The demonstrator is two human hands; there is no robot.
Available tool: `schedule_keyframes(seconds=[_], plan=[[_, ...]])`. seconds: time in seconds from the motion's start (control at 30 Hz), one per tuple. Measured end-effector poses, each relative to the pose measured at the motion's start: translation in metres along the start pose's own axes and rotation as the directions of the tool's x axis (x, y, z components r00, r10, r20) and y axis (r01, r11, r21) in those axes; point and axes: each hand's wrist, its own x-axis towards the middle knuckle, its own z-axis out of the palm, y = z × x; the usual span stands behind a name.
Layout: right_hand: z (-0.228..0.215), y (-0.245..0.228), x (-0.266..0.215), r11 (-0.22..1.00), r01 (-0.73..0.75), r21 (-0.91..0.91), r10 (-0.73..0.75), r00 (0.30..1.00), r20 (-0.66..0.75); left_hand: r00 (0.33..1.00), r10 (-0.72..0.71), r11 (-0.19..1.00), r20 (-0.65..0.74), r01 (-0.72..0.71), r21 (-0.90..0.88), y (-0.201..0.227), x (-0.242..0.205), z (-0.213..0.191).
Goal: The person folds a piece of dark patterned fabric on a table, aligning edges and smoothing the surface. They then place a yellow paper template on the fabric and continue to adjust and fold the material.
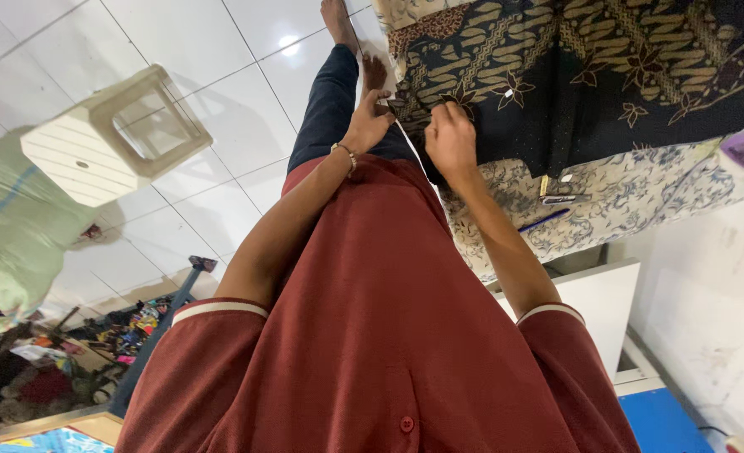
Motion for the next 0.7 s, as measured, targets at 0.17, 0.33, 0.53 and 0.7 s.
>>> schedule_keyframes(seconds=[0.17,0.33,0.53,0.7], plan=[[-0.014,0.009,-0.002,0.938,-0.151,0.312,0.141,0.989,0.053,0.983,0.129,0.991,-0.134,-0.130,0.001,0.025,-0.012,0.005],[-0.007,0.020,-0.006,0.912,-0.144,0.385,0.137,0.990,0.045,0.950,0.277,0.958,-0.145,-0.284,-0.034,0.071,-0.037,0.010],[-0.011,0.021,-0.010,0.884,-0.260,0.389,0.243,0.965,0.093,0.956,0.294,0.955,-0.018,-0.293,0.041,0.106,-0.048,0.020],[-0.038,-0.027,-0.023,0.984,0.042,0.175,0.005,0.966,-0.259,0.914,0.406,0.910,-0.004,-0.405,-0.090,0.114,-0.046,0.025]])
